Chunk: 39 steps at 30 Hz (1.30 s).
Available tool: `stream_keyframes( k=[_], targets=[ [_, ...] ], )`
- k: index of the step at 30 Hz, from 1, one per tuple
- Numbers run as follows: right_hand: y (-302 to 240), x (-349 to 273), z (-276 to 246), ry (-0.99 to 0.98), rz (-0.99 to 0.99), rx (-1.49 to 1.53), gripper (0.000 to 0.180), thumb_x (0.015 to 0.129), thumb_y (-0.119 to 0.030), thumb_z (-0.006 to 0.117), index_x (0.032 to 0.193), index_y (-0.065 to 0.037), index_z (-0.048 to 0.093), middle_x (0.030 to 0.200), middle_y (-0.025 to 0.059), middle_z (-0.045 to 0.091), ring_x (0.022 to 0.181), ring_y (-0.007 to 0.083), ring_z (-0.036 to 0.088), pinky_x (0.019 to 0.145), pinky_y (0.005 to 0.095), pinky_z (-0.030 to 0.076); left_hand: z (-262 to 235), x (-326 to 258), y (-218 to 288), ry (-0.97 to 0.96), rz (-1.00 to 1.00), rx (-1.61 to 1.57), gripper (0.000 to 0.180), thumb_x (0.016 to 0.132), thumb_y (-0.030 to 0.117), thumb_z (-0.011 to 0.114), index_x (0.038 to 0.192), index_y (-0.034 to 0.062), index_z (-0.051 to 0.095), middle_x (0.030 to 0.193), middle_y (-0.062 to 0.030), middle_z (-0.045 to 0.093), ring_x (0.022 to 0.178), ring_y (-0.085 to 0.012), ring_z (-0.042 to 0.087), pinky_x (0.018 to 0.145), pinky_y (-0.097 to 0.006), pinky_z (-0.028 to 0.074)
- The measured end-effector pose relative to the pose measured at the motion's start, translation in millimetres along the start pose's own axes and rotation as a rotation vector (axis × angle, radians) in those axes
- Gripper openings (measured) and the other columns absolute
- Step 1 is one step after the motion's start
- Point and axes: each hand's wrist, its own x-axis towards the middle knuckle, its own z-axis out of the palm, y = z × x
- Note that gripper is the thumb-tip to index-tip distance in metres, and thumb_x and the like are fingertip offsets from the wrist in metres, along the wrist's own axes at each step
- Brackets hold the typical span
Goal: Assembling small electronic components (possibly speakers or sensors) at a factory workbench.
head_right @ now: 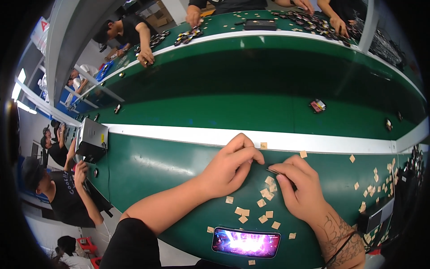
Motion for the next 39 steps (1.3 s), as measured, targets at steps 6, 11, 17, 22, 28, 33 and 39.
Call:
stream_keyframes(
  k=[6,11,17,22,28,33,39],
  targets=[
    [-1,-1,-1,-0.010,-0.027,-0.005,0.022,0.096,0.004,0.065,0.115,0.002,0.076,0.095,0.0129,0.065,0.077,0.0222,0.062,0.067,0.0312,0.050,5,-1,1,0.053,-0.013,-0.003,0.027,0.090,-0.014,0.053,0.107,0.0024,0.066,0.104,-0.0124,0.045,0.092,-0.0277,0.053,0.081,-0.036,0.048],
    [-1,2,3,-0.013,0.018,-0.007,0.021,0.096,0.004,0.064,0.114,0.002,0.076,0.094,0.0128,0.065,0.076,0.0210,0.061,0.067,0.0308,0.048,3,-4,0,0.026,-0.086,0.022,0.026,0.089,-0.014,0.053,0.107,0.0028,0.063,0.104,-0.0136,0.045,0.092,-0.0302,0.053,0.082,-0.038,0.049],
    [-8,-4,-1,0.008,0.030,0.000,0.021,0.095,0.006,0.064,0.113,0.003,0.076,0.095,0.0129,0.065,0.077,0.0204,0.061,0.067,0.0302,0.048,11,-3,2,0.003,-0.031,-0.019,0.027,0.088,-0.015,0.053,0.105,0.0037,0.062,0.106,-0.0151,0.046,0.096,-0.0342,0.055,0.084,-0.041,0.049],
    [-1,-2,1,0.021,-0.038,-0.018,0.023,0.096,0.007,0.065,0.115,0.001,0.076,0.096,0.0130,0.066,0.081,0.0235,0.065,0.071,0.0314,0.051,10,-3,-2,0.036,-0.046,0.042,0.028,0.087,-0.013,0.054,0.104,0.0058,0.065,0.106,-0.0161,0.052,0.100,-0.0360,0.056,0.089,-0.041,0.050],
    [-8,5,0,-0.042,0.033,0.058,0.024,0.098,0.005,0.066,0.120,0.000,0.075,0.099,0.0117,0.066,0.082,0.0234,0.066,0.071,0.0324,0.053,-5,1,7,0.022,-0.069,0.106,0.027,0.086,-0.015,0.047,0.098,0.0011,0.065,0.098,-0.0133,0.050,0.090,-0.0285,0.053,0.081,-0.036,0.046],
    [0,0,-4,-0.025,-0.008,0.040,0.023,0.099,0.004,0.066,0.120,0.000,0.074,0.098,0.0112,0.065,0.080,0.0224,0.065,0.070,0.0325,0.052,0,5,8,-0.017,-0.029,0.117,0.024,0.089,-0.014,0.051,0.103,0.0016,0.064,0.101,-0.0144,0.048,0.090,-0.0297,0.055,0.080,-0.038,0.049],
    [4,-8,-3,-0.003,-0.014,0.059,0.022,0.100,0.002,0.066,0.120,-0.001,0.074,0.099,0.0111,0.067,0.081,0.0224,0.067,0.071,0.0327,0.054,7,3,8,-0.068,0.030,0.042,0.012,0.099,-0.004,0.062,0.109,0.0018,0.066,0.102,-0.0153,0.065,0.092,-0.0339,0.067,0.083,-0.039,0.054]
  ],
)
